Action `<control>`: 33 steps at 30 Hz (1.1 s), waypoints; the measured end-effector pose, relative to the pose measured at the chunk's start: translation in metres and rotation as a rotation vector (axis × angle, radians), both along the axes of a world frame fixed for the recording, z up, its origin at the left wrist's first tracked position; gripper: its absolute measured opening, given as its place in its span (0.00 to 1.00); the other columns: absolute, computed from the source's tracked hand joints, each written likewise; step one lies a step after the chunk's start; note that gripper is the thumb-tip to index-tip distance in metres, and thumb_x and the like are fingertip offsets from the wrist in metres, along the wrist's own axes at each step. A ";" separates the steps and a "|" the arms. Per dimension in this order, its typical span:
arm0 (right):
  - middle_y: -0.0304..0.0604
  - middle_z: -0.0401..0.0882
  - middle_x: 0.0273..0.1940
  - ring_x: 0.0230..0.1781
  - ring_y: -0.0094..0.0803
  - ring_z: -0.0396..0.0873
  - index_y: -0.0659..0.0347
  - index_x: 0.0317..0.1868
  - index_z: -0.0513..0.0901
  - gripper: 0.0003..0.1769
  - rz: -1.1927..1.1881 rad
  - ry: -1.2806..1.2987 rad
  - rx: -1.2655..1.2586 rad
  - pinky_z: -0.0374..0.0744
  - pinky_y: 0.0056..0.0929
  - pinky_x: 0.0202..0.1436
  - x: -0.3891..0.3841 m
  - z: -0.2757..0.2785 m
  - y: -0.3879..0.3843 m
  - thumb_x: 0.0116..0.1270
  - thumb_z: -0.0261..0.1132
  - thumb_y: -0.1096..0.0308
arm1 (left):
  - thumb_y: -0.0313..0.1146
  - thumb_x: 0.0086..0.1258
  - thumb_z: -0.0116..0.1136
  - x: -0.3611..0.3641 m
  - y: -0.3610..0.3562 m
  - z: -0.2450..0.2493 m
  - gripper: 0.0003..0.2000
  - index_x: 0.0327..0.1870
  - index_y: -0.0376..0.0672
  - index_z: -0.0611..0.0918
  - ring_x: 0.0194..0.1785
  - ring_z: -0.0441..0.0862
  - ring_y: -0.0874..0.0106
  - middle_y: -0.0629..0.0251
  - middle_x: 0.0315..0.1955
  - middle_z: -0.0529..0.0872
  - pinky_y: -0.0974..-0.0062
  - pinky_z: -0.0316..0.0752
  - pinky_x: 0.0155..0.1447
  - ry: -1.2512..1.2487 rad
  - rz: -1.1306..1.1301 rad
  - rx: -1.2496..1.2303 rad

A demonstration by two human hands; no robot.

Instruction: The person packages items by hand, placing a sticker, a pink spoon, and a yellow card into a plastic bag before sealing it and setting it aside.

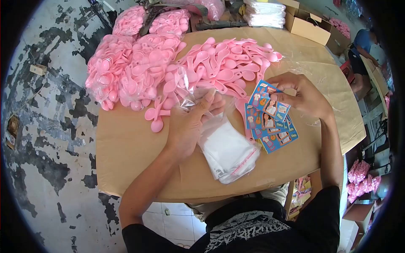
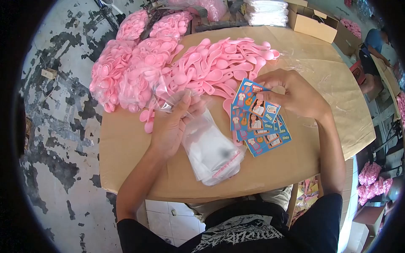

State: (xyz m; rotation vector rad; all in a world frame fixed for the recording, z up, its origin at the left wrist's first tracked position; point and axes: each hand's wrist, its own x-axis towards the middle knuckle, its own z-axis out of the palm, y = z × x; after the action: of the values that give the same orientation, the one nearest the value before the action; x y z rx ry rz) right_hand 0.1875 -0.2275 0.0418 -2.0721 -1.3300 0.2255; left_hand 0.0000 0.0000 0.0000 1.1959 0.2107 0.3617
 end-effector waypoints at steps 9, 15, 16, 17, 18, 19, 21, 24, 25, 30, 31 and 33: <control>0.32 0.80 0.24 0.23 0.12 0.69 0.66 0.43 0.85 0.09 -0.003 0.326 0.200 0.71 0.20 0.26 -0.060 -0.007 0.031 0.70 0.64 0.68 | 0.43 0.73 0.57 -0.004 -0.017 0.013 0.22 0.57 0.32 0.75 0.54 0.81 0.69 0.57 0.50 0.82 0.70 0.78 0.58 -0.037 0.047 -0.139; 0.33 0.78 0.20 0.18 0.15 0.69 0.65 0.42 0.85 0.08 0.086 0.185 0.198 0.69 0.21 0.21 -0.069 -0.010 0.035 0.70 0.64 0.69 | 0.39 0.75 0.54 -0.006 -0.022 0.013 0.16 0.54 0.35 0.77 0.50 0.81 0.73 0.59 0.50 0.82 0.71 0.77 0.57 -0.064 0.014 -0.110; 0.34 0.78 0.21 0.19 0.15 0.71 0.65 0.43 0.85 0.08 0.091 0.216 0.187 0.71 0.21 0.23 -0.070 -0.009 0.035 0.70 0.63 0.70 | 0.39 0.74 0.56 -0.007 -0.024 0.011 0.16 0.54 0.35 0.78 0.48 0.81 0.76 0.61 0.47 0.84 0.74 0.77 0.54 -0.062 0.044 -0.075; 0.34 0.79 0.22 0.20 0.16 0.73 0.66 0.44 0.84 0.08 0.095 0.248 0.176 0.72 0.20 0.24 -0.071 -0.008 0.034 0.70 0.63 0.71 | 0.39 0.73 0.59 -0.007 -0.026 0.010 0.17 0.53 0.34 0.79 0.45 0.81 0.79 0.63 0.44 0.85 0.77 0.77 0.51 -0.058 0.074 -0.040; 0.35 0.79 0.23 0.21 0.16 0.74 0.67 0.44 0.84 0.08 0.098 0.281 0.165 0.74 0.20 0.25 -0.072 -0.008 0.033 0.70 0.63 0.73 | 0.38 0.73 0.59 -0.009 -0.027 0.008 0.15 0.52 0.35 0.79 0.44 0.82 0.79 0.64 0.42 0.85 0.78 0.78 0.50 -0.041 0.050 0.016; 0.36 0.80 0.25 0.23 0.16 0.75 0.68 0.46 0.83 0.08 0.124 0.415 0.214 0.75 0.19 0.27 -0.074 -0.007 0.033 0.70 0.62 0.73 | 0.37 0.73 0.59 -0.010 -0.027 0.007 0.14 0.50 0.35 0.80 0.43 0.82 0.80 0.65 0.41 0.86 0.79 0.78 0.49 -0.022 0.023 0.074; 0.37 0.81 0.27 0.25 0.17 0.77 0.69 0.48 0.82 0.10 0.177 0.684 0.311 0.78 0.19 0.30 -0.079 -0.006 0.033 0.69 0.62 0.75 | 0.35 0.72 0.60 -0.011 -0.028 0.010 0.12 0.48 0.36 0.82 0.42 0.82 0.81 0.67 0.38 0.86 0.79 0.78 0.48 -0.037 -0.003 0.085; 0.37 0.81 0.31 0.26 0.16 0.77 0.69 0.53 0.81 0.14 0.139 0.665 0.268 0.78 0.19 0.31 -0.077 -0.007 0.033 0.67 0.62 0.78 | 0.33 0.72 0.60 -0.012 -0.026 0.020 0.10 0.48 0.37 0.82 0.42 0.82 0.81 0.68 0.39 0.86 0.79 0.78 0.48 -0.135 -0.046 -0.031; 0.37 0.81 0.31 0.27 0.15 0.76 0.69 0.53 0.81 0.15 0.141 0.658 0.312 0.77 0.19 0.31 -0.079 -0.009 0.033 0.67 0.62 0.78 | 0.32 0.71 0.61 -0.012 -0.028 0.018 0.10 0.47 0.37 0.82 0.42 0.82 0.82 0.68 0.39 0.86 0.79 0.78 0.48 -0.136 -0.027 0.004; 0.35 0.82 0.33 0.27 0.13 0.75 0.65 0.57 0.80 0.19 0.137 0.630 0.477 0.75 0.17 0.29 -0.088 -0.021 0.039 0.66 0.62 0.80 | 0.28 0.70 0.61 -0.015 -0.038 0.008 0.16 0.57 0.36 0.78 0.54 0.79 0.78 0.61 0.51 0.82 0.76 0.75 0.57 -0.123 -0.026 0.235; 0.35 0.82 0.34 0.27 0.12 0.75 0.64 0.57 0.80 0.18 0.122 0.662 0.505 0.75 0.17 0.28 -0.088 -0.022 0.039 0.66 0.62 0.79 | 0.28 0.69 0.62 -0.014 -0.041 0.011 0.21 0.61 0.37 0.73 0.58 0.76 0.76 0.59 0.56 0.78 0.74 0.73 0.60 -0.118 -0.062 0.249; 0.35 0.82 0.36 0.27 0.12 0.75 0.64 0.57 0.81 0.18 0.190 0.708 0.460 0.75 0.16 0.28 -0.088 -0.021 0.038 0.66 0.63 0.78 | 0.29 0.68 0.63 -0.014 -0.049 0.019 0.30 0.70 0.39 0.65 0.66 0.70 0.73 0.55 0.64 0.71 0.71 0.68 0.66 -0.107 -0.137 0.276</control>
State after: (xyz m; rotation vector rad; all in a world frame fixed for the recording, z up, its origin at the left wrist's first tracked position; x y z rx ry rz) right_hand 0.0998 -0.1894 0.0208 -1.2982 -1.0051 0.6082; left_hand -0.0139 -0.0489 0.0191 1.4498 -0.0156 0.3402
